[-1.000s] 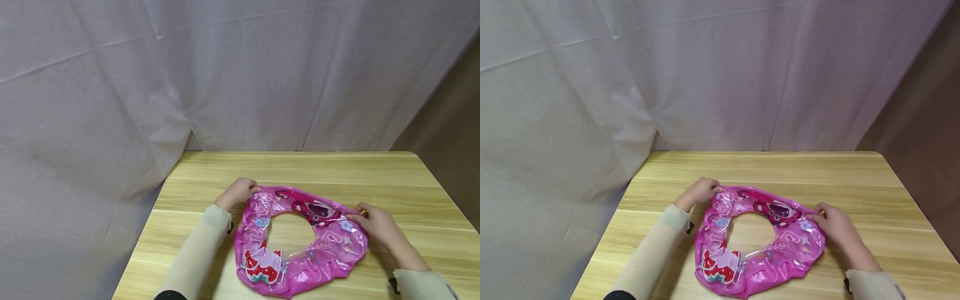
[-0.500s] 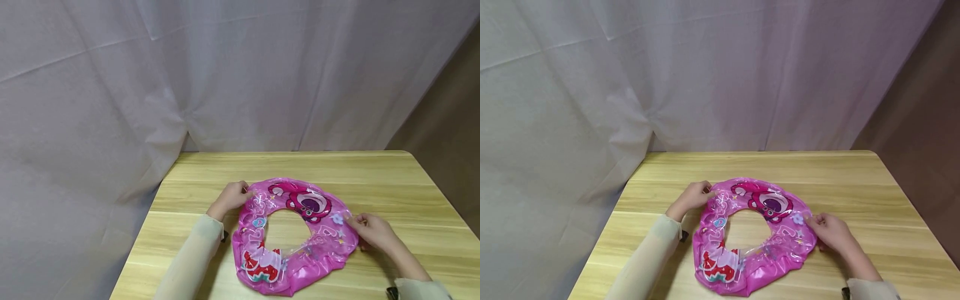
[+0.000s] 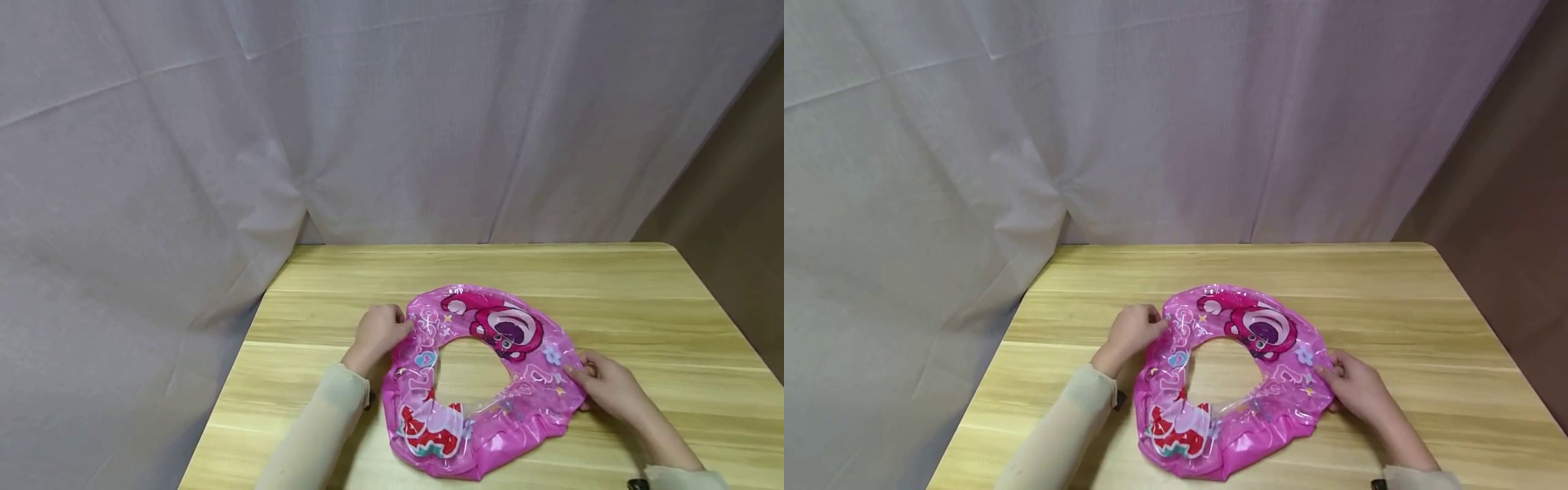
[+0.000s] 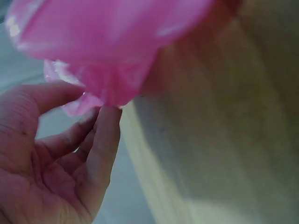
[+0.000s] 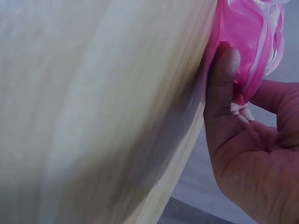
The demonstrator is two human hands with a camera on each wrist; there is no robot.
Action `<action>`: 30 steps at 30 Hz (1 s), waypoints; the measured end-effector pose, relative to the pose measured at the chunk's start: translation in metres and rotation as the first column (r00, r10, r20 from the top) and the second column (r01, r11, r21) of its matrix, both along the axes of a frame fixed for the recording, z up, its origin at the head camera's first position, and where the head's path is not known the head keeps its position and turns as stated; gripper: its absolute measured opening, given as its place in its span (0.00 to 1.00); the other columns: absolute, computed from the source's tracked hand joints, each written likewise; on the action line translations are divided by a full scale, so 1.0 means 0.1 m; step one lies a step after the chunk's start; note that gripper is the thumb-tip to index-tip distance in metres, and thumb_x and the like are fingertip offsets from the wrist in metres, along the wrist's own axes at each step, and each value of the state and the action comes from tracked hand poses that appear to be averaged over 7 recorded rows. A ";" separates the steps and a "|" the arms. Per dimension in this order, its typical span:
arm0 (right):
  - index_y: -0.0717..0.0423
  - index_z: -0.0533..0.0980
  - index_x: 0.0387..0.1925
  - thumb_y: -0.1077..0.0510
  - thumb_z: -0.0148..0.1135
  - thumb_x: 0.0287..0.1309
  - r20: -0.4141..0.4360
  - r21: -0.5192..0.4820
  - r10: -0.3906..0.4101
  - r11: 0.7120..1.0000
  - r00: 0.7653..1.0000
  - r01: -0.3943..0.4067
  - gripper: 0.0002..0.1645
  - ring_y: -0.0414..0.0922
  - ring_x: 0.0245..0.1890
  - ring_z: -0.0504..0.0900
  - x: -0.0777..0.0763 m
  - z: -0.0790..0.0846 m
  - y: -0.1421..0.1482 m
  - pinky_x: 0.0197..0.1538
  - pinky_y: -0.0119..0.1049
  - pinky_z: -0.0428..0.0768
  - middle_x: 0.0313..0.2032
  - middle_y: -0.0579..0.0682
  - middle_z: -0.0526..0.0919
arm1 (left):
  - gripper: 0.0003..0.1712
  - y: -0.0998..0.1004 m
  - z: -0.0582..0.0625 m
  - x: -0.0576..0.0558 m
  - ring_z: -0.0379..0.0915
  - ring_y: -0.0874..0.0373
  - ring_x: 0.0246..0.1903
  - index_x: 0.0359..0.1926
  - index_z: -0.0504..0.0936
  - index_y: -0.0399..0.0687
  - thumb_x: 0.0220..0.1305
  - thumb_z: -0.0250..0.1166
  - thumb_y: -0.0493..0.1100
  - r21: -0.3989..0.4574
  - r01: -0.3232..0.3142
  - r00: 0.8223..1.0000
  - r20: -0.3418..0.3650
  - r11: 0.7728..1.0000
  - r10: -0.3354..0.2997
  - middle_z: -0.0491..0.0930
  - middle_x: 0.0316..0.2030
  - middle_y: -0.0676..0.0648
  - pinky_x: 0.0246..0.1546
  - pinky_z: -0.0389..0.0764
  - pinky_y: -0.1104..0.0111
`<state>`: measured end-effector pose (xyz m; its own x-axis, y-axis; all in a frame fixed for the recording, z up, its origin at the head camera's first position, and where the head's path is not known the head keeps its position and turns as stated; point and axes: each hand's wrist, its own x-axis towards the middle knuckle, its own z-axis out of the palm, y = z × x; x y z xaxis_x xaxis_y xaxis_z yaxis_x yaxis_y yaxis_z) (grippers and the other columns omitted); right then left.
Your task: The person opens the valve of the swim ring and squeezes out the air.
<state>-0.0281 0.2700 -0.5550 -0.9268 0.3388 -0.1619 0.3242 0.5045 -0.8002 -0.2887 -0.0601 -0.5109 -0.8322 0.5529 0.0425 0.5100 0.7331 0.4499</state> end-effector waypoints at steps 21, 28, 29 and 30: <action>0.61 0.77 0.46 0.47 0.53 0.75 -0.097 0.232 -0.013 0.972 0.995 0.036 0.20 0.42 0.22 0.72 -0.08 0.04 0.19 0.24 0.36 0.70 0.22 0.47 0.78 | 0.13 -0.14 0.25 -0.26 0.82 0.50 0.21 0.33 0.88 0.43 0.55 0.67 0.49 0.107 -0.167 0.953 0.274 0.980 0.132 0.84 0.23 0.47 0.25 0.84 0.59; 0.64 0.74 0.50 0.46 0.49 0.77 -0.100 0.197 -0.035 0.979 0.994 0.054 0.23 0.45 0.19 0.77 -0.15 0.02 0.21 0.23 0.37 0.74 0.22 0.49 0.78 | 0.11 -0.14 0.22 -0.26 0.79 0.51 0.25 0.35 0.80 0.37 0.66 0.57 0.41 0.081 -0.003 0.964 0.266 0.997 -0.019 0.80 0.29 0.44 0.28 0.84 0.62; 0.65 0.73 0.50 0.45 0.48 0.77 -0.089 0.184 -0.038 0.981 0.995 0.053 0.25 0.45 0.19 0.78 -0.16 0.02 0.21 0.23 0.37 0.75 0.22 0.50 0.79 | 0.10 -0.13 0.19 -0.25 0.78 0.52 0.26 0.35 0.80 0.38 0.67 0.55 0.40 0.072 0.012 0.971 0.237 0.997 -0.029 0.79 0.29 0.44 0.28 0.82 0.63; 0.66 0.72 0.51 0.45 0.47 0.77 -0.077 0.183 -0.038 0.982 0.996 0.051 0.26 0.45 0.20 0.78 -0.17 0.02 0.22 0.23 0.36 0.75 0.23 0.50 0.79 | 0.10 -0.13 0.16 -0.24 0.76 0.54 0.27 0.36 0.79 0.39 0.67 0.55 0.41 0.061 0.019 0.979 0.203 0.998 -0.031 0.79 0.29 0.45 0.29 0.81 0.64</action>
<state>-0.0447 0.2916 -0.5526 -0.9171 0.3978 -0.0258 0.2942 0.6319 -0.7171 -0.3129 -0.0729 -0.4951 -0.8128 0.5750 -0.0937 0.4209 0.6908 0.5880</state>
